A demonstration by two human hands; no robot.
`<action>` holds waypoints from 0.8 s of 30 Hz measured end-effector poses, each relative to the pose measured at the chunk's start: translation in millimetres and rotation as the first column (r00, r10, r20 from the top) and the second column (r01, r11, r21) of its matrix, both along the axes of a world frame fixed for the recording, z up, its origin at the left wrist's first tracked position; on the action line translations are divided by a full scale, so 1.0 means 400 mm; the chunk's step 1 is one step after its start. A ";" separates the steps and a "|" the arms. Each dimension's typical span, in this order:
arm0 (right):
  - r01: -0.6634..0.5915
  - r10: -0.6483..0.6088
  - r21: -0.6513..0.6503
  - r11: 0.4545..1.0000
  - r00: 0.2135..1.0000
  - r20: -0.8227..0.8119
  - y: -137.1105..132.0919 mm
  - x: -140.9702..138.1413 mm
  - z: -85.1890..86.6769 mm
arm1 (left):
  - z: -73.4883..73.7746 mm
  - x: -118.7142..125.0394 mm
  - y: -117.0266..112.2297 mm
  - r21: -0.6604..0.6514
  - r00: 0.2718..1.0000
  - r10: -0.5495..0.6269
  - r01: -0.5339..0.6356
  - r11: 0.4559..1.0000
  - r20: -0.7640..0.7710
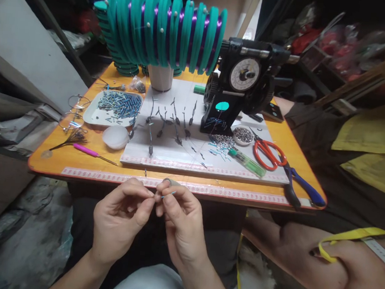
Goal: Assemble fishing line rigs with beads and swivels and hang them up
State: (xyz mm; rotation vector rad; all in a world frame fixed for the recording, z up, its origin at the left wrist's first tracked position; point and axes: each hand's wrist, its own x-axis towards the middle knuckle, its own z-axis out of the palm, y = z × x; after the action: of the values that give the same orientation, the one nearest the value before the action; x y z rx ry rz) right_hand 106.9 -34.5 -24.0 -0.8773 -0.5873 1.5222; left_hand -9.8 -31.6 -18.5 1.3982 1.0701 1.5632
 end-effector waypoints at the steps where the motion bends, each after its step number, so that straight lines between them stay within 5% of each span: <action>1: -0.006 0.005 -0.025 1.000 0.999 -0.034 0.000 -0.002 -0.001 | 0.000 0.001 -0.001 0.005 1.000 0.002 -0.002 1.000 -0.014; 12: -0.072 0.070 -0.056 0.996 0.997 -0.030 -0.010 -0.009 0.005 | 0.003 0.001 0.003 0.145 0.971 0.090 -0.059 0.988 -0.220; 24: -0.144 0.144 0.012 0.990 0.988 -0.063 -0.010 -0.004 0.012 | 0.009 -0.007 0.001 0.130 0.957 0.093 -0.059 0.990 -0.276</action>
State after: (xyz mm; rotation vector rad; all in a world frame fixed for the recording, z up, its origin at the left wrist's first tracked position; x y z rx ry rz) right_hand 105.5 -38.5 -19.2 -0.7911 -0.6201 1.6711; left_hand -12.6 -31.4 -14.8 1.7195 1.2257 1.5359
